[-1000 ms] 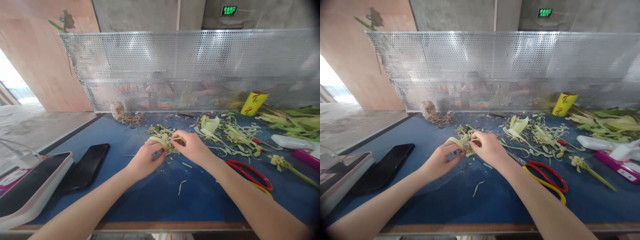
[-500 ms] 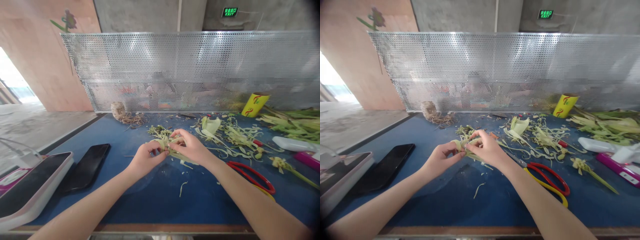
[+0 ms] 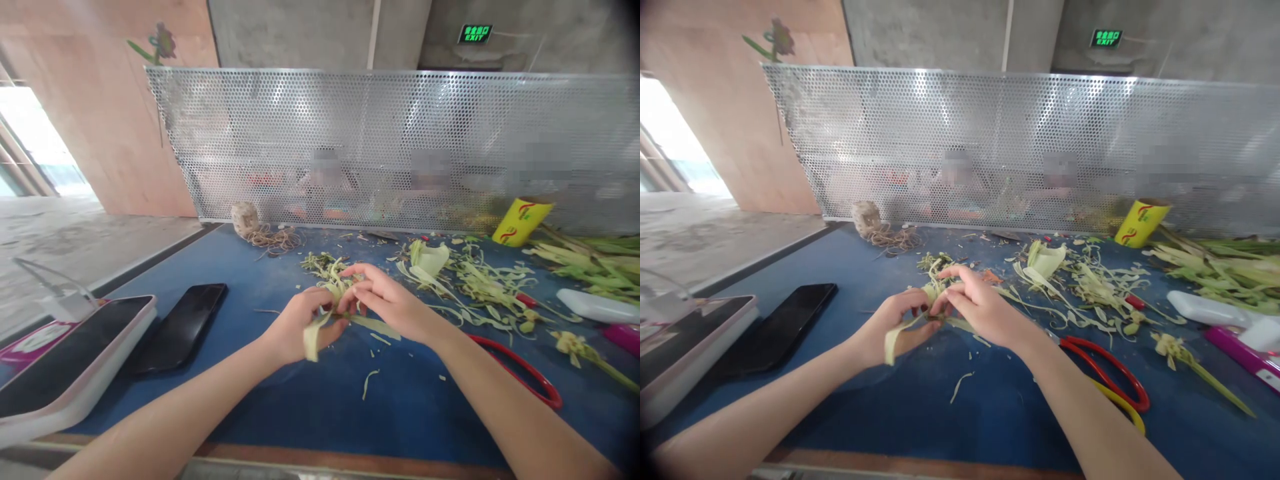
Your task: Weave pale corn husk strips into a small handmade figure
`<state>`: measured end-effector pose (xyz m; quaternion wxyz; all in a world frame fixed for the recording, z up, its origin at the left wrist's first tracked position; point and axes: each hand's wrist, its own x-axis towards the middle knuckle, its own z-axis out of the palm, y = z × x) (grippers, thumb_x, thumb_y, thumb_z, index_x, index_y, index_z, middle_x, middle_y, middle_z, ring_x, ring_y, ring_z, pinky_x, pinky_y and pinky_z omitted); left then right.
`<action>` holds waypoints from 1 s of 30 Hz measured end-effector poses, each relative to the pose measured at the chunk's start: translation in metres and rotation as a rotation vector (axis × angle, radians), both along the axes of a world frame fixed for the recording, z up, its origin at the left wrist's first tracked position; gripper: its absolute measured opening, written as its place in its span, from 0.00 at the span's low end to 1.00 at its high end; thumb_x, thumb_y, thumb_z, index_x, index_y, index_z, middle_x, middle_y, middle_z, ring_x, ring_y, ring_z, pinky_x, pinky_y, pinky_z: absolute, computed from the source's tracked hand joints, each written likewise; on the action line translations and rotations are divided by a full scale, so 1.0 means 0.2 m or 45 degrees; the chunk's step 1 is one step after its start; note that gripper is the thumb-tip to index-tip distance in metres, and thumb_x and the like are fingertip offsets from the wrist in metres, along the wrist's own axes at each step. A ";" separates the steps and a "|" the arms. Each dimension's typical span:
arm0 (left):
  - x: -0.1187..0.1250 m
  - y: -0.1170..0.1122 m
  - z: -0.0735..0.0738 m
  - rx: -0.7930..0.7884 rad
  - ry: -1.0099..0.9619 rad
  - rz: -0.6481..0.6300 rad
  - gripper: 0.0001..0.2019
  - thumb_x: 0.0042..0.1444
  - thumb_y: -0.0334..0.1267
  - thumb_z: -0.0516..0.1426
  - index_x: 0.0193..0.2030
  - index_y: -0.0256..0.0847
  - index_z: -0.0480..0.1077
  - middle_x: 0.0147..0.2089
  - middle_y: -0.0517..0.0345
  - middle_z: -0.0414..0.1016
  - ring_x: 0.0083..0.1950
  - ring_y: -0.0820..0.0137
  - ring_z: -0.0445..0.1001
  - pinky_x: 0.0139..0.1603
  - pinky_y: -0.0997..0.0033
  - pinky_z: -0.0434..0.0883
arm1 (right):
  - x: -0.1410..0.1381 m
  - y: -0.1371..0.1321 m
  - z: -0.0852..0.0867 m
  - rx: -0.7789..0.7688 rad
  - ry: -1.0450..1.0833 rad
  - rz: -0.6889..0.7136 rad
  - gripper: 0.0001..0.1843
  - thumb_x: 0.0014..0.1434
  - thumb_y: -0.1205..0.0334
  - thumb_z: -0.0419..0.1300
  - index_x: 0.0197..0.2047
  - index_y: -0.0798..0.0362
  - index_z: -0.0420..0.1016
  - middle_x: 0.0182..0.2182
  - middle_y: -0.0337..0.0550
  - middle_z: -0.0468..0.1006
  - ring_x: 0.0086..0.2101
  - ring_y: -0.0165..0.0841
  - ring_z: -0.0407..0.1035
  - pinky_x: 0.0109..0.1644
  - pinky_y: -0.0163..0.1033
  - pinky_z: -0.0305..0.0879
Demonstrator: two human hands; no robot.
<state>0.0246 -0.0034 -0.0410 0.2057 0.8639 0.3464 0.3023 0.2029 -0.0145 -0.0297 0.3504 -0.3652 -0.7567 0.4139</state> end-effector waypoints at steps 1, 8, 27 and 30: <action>0.00 0.00 0.00 -0.024 -0.010 -0.014 0.09 0.49 0.38 0.54 0.22 0.37 0.61 0.22 0.64 0.58 0.26 0.76 0.55 0.27 0.77 0.58 | 0.00 0.00 0.00 0.011 -0.012 -0.022 0.12 0.61 0.65 0.42 0.49 0.51 0.54 0.34 0.43 0.74 0.34 0.30 0.68 0.39 0.39 0.63; 0.00 0.02 -0.01 0.015 -0.016 -0.036 0.15 0.57 0.40 0.47 0.22 0.36 0.63 0.22 0.62 0.58 0.27 0.75 0.59 0.29 0.76 0.60 | 0.02 0.03 -0.02 0.318 -0.032 -0.369 0.07 0.57 0.62 0.49 0.40 0.51 0.59 0.28 0.39 0.70 0.27 0.29 0.65 0.30 0.36 0.62; 0.01 0.00 -0.04 0.875 0.398 -0.197 0.13 0.58 0.34 0.47 0.27 0.36 0.70 0.29 0.52 0.68 0.33 0.69 0.63 0.35 0.71 0.67 | 0.01 0.00 -0.04 0.579 -0.629 -0.577 0.18 0.56 0.47 0.48 0.34 0.50 0.71 0.37 0.44 0.73 0.41 0.40 0.65 0.44 0.46 0.53; 0.02 -0.02 -0.03 0.972 0.454 -0.221 0.13 0.58 0.34 0.47 0.30 0.36 0.70 0.29 0.52 0.68 0.33 0.69 0.63 0.31 0.72 0.68 | 0.06 0.03 -0.05 0.345 -0.507 -0.412 0.29 0.60 0.46 0.38 0.24 0.51 0.72 0.25 0.41 0.73 0.31 0.35 0.68 0.39 0.42 0.59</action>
